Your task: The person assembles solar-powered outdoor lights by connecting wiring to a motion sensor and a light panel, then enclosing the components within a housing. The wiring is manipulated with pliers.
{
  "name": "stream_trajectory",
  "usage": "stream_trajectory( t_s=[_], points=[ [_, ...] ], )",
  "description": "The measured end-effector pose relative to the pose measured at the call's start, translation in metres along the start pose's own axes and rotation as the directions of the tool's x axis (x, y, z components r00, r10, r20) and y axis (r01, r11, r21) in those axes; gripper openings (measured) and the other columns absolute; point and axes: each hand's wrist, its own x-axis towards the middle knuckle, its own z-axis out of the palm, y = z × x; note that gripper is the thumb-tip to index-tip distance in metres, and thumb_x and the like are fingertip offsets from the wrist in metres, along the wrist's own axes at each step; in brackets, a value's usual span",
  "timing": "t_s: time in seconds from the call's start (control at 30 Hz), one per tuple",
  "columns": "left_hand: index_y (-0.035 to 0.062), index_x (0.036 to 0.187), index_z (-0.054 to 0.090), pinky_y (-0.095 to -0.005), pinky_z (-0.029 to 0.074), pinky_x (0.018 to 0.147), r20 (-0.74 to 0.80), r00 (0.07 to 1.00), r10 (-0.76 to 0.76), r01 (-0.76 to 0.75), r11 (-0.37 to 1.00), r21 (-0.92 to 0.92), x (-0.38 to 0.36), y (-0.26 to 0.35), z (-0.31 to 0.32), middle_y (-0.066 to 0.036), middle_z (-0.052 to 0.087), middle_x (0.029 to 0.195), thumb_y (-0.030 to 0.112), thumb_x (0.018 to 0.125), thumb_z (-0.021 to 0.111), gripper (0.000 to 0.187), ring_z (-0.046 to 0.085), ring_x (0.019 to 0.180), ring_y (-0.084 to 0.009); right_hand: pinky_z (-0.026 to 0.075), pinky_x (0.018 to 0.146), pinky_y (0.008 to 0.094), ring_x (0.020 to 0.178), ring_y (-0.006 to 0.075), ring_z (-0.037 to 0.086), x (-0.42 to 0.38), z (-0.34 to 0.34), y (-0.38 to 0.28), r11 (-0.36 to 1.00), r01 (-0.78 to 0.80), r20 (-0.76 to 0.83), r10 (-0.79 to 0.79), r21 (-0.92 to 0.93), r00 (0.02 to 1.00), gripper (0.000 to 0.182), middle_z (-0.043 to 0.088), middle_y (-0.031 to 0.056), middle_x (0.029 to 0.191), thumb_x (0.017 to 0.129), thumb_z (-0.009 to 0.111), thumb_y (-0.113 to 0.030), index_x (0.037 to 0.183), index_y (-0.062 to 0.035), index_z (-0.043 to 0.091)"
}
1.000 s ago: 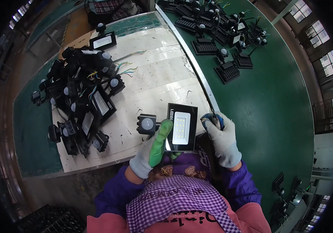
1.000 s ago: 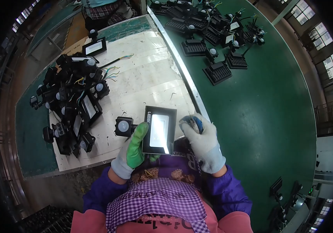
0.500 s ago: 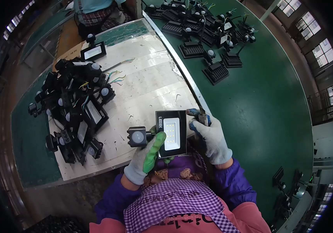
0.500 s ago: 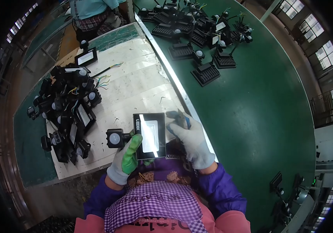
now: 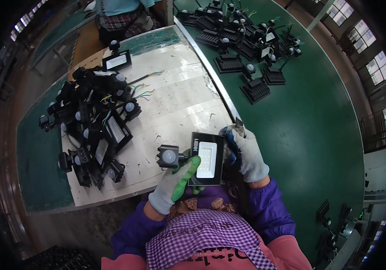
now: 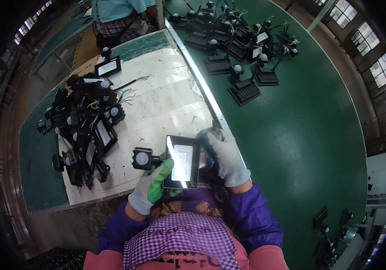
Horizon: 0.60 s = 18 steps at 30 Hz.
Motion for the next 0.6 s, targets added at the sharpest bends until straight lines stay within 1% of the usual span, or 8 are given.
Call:
stream_trajectory(
  t_s=[0.1, 0.13, 0.17, 0.33, 0.43, 0.53, 0.57, 0.6],
  points=[
    [-0.0017, 0.133, 0.049, -0.0263, 0.055, 0.057, 0.017, 0.982, -0.190, 0.187, 0.946, -0.264, 0.002, -0.005, -0.007, -0.013, 0.065, 0.110, 0.027, 0.096, 0.056, 0.047, 0.069, 0.075, -0.0175, 0.042, 0.052, 0.0189, 0.057, 0.0069, 0.054, -0.004, -0.002, -0.008, 1.000, 0.008, 0.076, -0.009, 0.018, 0.997, 0.024, 0.062, 0.0022, 0.073, 0.087, 0.062, -0.016, 0.102, 0.0032, 0.065],
    [-0.0016, 0.129, 0.051, -0.0263, 0.055, 0.057, 0.098, 0.989, -0.110, 0.130, 0.966, -0.224, 0.004, -0.017, -0.015, -0.012, 0.065, 0.107, 0.026, 0.097, 0.056, 0.043, 0.069, 0.075, -0.0176, 0.045, 0.054, 0.0200, 0.059, 0.0080, 0.056, -0.003, -0.007, -0.007, 1.000, -0.002, 0.101, 0.002, -0.004, 0.995, 0.029, 0.063, 0.0037, 0.075, 0.085, 0.065, -0.018, 0.104, 0.0047, 0.064],
    [-0.0015, 0.128, 0.052, -0.0259, 0.055, 0.056, 0.073, 0.992, -0.099, 0.114, 0.960, -0.254, 0.002, -0.014, -0.012, -0.012, 0.066, 0.106, 0.025, 0.096, 0.056, 0.042, 0.068, 0.075, -0.0171, 0.048, 0.056, 0.0210, 0.061, 0.0091, 0.058, -0.003, -0.011, -0.006, 1.000, -0.012, 0.125, 0.015, -0.024, 0.992, 0.035, 0.064, 0.0052, 0.077, 0.084, 0.068, -0.021, 0.106, 0.0061, 0.062],
    [-0.0015, 0.123, 0.054, -0.0245, 0.052, 0.054, 0.029, 0.999, -0.038, 0.045, 0.950, -0.311, -0.001, -0.006, -0.007, -0.009, 0.067, 0.100, 0.021, 0.093, 0.063, 0.039, 0.067, 0.072, -0.0153, 0.049, 0.057, 0.0225, 0.061, 0.0098, 0.058, -0.006, -0.013, -0.009, 0.999, -0.021, 0.147, 0.026, -0.036, 0.989, 0.032, 0.064, 0.0055, 0.077, 0.083, 0.067, -0.018, 0.104, 0.0065, 0.062],
    [-0.0018, 0.125, 0.052, -0.0246, 0.053, 0.057, 0.152, 0.986, -0.069, 0.117, 0.933, -0.340, -0.003, -0.002, -0.017, -0.009, 0.067, 0.099, 0.016, 0.092, 0.062, 0.038, 0.066, 0.075, -0.0152, 0.049, 0.060, 0.0231, 0.064, 0.0103, 0.059, -0.005, -0.012, -0.008, 0.994, 0.003, 0.150, 0.013, -0.107, 0.989, 0.027, 0.064, 0.0046, 0.077, 0.082, 0.068, -0.016, 0.100, 0.0039, 0.063],
    [-0.0015, 0.125, 0.052, -0.0245, 0.053, 0.057, -0.007, 1.000, 0.022, -0.023, 0.992, -0.120, -0.004, 0.005, 0.003, -0.010, 0.067, 0.099, 0.016, 0.094, 0.059, 0.036, 0.066, 0.075, -0.0161, 0.046, 0.063, 0.0231, 0.067, 0.0096, 0.056, -0.007, 0.000, -0.008, 0.969, 0.060, 0.102, -0.036, -0.238, 0.994, 0.019, 0.062, 0.0020, 0.075, 0.082, 0.068, -0.014, 0.094, 0.0006, 0.063],
    [-0.0013, 0.125, 0.052, -0.0242, 0.053, 0.057, -0.036, 0.999, 0.015, -0.023, 0.969, -0.248, -0.003, -0.001, 0.006, -0.010, 0.067, 0.098, 0.016, 0.094, 0.059, 0.036, 0.066, 0.075, -0.0160, 0.045, 0.063, 0.0231, 0.067, 0.0092, 0.055, -0.007, 0.003, -0.009, 0.953, 0.083, 0.081, -0.062, -0.291, 0.995, 0.017, 0.061, 0.0010, 0.074, 0.082, 0.068, -0.014, 0.091, -0.0006, 0.063],
    [-0.0011, 0.125, 0.052, -0.0239, 0.052, 0.056, -0.062, 0.998, 0.003, -0.026, 0.929, -0.369, -0.002, -0.011, 0.008, -0.009, 0.067, 0.098, 0.016, 0.094, 0.059, 0.037, 0.066, 0.074, -0.0159, 0.040, 0.064, 0.0222, 0.067, 0.0069, 0.051, 0.000, -0.001, 0.001, 0.960, 0.126, 0.101, -0.104, -0.249, 0.989, 0.013, 0.057, -0.0020, 0.070, 0.084, 0.068, -0.015, 0.087, -0.0022, 0.063]
  ],
)
